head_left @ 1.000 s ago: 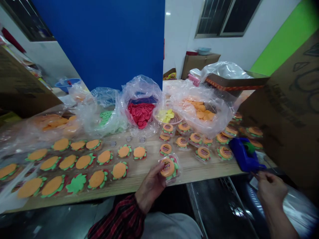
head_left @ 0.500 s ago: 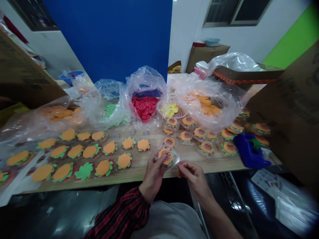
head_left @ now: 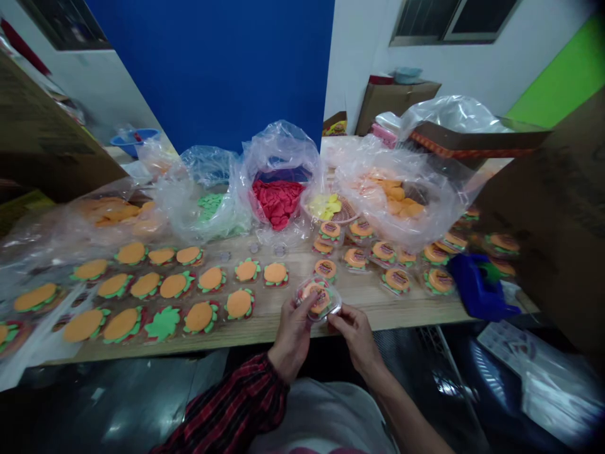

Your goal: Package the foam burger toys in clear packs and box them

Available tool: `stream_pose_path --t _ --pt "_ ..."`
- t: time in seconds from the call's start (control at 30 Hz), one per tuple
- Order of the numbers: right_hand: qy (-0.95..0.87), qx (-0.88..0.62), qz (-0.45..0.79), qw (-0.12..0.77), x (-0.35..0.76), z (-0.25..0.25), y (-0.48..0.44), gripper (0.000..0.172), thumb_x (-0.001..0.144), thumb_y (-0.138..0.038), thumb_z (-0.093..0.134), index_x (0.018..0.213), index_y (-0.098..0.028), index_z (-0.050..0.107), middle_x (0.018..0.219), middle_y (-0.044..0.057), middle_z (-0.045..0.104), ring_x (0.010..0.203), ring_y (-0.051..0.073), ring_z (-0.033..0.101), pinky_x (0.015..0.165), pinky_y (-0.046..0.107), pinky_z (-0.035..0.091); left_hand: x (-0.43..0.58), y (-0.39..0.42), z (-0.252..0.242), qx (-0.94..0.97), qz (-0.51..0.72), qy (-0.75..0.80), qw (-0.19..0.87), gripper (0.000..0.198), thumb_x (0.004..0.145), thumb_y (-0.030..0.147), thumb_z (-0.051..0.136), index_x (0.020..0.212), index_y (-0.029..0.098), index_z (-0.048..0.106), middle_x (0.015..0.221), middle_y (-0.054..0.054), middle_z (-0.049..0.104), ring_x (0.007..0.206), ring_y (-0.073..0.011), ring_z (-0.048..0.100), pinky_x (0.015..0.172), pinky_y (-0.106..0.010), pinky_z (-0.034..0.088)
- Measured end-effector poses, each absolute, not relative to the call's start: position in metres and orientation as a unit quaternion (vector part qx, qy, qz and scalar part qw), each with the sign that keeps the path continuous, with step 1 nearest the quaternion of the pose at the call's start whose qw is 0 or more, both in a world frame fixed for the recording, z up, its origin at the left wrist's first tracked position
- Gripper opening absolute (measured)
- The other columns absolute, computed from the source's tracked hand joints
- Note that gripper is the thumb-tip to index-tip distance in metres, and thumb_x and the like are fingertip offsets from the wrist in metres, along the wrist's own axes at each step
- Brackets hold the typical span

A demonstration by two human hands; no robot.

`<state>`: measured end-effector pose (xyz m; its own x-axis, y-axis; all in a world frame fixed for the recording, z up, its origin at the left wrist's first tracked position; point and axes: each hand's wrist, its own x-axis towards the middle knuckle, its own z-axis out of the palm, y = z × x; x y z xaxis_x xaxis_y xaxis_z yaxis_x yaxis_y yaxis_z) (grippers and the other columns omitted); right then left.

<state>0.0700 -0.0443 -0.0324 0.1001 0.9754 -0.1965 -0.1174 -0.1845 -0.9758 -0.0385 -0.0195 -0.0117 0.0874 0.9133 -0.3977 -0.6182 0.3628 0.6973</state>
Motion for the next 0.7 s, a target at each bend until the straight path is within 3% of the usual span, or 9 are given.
stream_pose_path --t 0.1,0.2,0.33,0.47,0.7 --pt "-0.374 -0.515 0.578 0.510 0.070 -0.034 -0.046 0.021 0.061 -0.032 0.070 0.071 -0.016 0.060 0.064 -0.001 0.058 0.056 0.012 0.047 0.053 0.023 0.038 -0.039 -0.017 -0.013 0.147 0.540 0.409 0.720 0.025 0.063 0.024 0.075 0.083 0.012 0.067 0.081 -0.004 0.068 0.072 -0.0130 0.061 0.063 -0.023 0.046" --pt "-0.357 -0.542 0.530 0.546 0.074 -0.035 -0.053 0.034 0.060 -0.031 0.074 0.088 -0.019 0.058 0.077 0.000 0.059 0.060 0.012 0.050 0.054 0.023 0.041 -0.039 -0.013 -0.011 0.108 0.558 0.404 0.717 0.025 0.060 0.023 0.077 0.080 0.013 0.067 0.081 -0.003 0.068 0.074 -0.0130 0.061 0.067 -0.024 0.047" --pt "-0.385 -0.608 0.410 0.560 0.080 -0.036 -0.064 0.019 0.072 -0.034 0.066 0.072 -0.017 0.059 0.060 -0.003 0.051 0.054 0.011 0.045 0.051 0.021 0.038 -0.038 -0.012 -0.009 0.106 0.572 0.401 0.708 0.027 0.060 0.022 0.077 0.084 0.015 0.066 0.085 -0.002 0.067 0.076 -0.0124 0.061 0.066 -0.023 0.047" --pt "-0.380 -0.581 0.494 0.523 0.076 -0.039 -0.061 0.024 0.072 -0.039 0.065 0.067 -0.015 0.061 0.053 -0.004 0.047 0.048 0.009 0.038 0.045 0.022 0.031 -0.032 -0.020 -0.011 0.129 0.558 0.401 0.715 0.028 0.062 0.024 0.076 0.086 0.014 0.066 0.084 -0.003 0.066 0.073 -0.0119 0.060 0.063 -0.021 0.045" --pt "-0.213 -0.495 0.559 0.631 0.071 -0.047 -0.059 0.023 0.064 -0.031 0.074 0.060 -0.018 0.057 0.053 -0.006 0.042 0.046 0.006 0.031 0.042 0.020 0.027 -0.020 -0.022 -0.016 0.177 0.483 0.375 0.771 0.033 0.063 0.025 0.075 0.090 0.010 0.064 0.086 -0.008 0.067 0.073 -0.0151 0.061 0.066 -0.025 0.046"
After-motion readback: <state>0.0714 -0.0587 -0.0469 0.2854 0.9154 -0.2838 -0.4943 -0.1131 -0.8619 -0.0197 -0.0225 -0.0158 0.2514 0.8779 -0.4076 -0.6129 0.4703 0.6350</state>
